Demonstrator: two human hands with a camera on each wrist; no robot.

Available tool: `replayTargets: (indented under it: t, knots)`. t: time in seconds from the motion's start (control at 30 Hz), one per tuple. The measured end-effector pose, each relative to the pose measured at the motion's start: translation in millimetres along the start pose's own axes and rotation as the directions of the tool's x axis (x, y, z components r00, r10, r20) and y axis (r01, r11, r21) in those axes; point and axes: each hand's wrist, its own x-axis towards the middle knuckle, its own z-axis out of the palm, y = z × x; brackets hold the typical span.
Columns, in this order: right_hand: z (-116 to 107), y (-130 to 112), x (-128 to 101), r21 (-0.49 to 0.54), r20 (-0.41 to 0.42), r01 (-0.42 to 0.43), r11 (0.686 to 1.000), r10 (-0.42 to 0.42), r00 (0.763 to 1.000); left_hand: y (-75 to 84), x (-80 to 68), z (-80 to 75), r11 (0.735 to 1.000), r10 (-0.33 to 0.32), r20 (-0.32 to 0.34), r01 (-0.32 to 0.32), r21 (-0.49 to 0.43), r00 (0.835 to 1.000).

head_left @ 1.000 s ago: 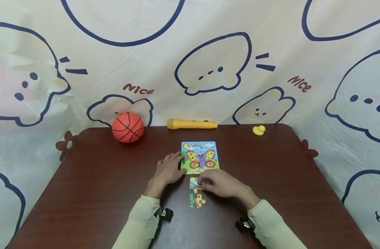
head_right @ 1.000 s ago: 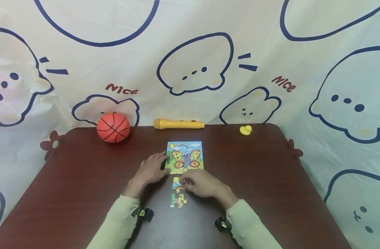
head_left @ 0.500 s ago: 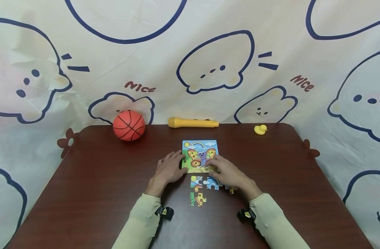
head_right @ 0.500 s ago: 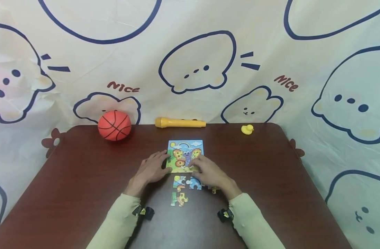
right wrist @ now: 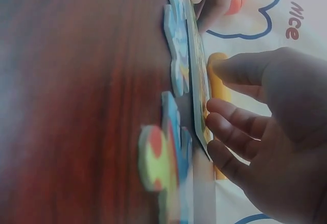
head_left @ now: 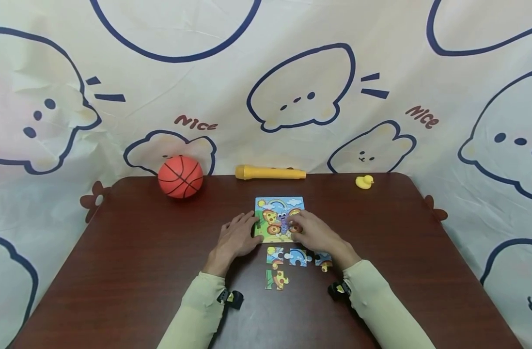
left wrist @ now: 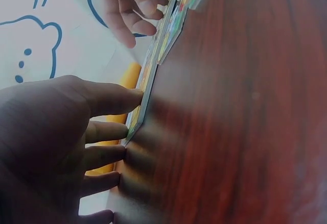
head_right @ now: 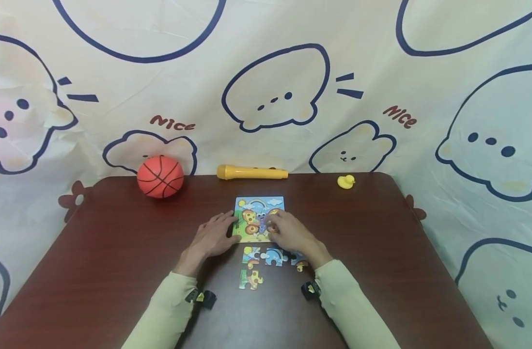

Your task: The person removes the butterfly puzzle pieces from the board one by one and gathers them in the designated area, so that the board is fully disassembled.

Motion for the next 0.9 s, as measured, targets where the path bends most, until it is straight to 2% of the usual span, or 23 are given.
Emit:
replayTargets:
  t: [0.33,0.9]
  knots:
    - [3.2,2.6,10.9,-0.042,0.036,-0.048,0.998,0.05,0.998,0.7,-1.6,7.2,1.0,-0.002,0.001,0.002,-0.001,1.0]
    - [-3.7,-1.7,39.8,-0.077,0.076,-0.132,0.988,0.138,0.987,1.2,0.7,2.4,1.0,-0.008,-0.002,0.008,0.001,1.0]
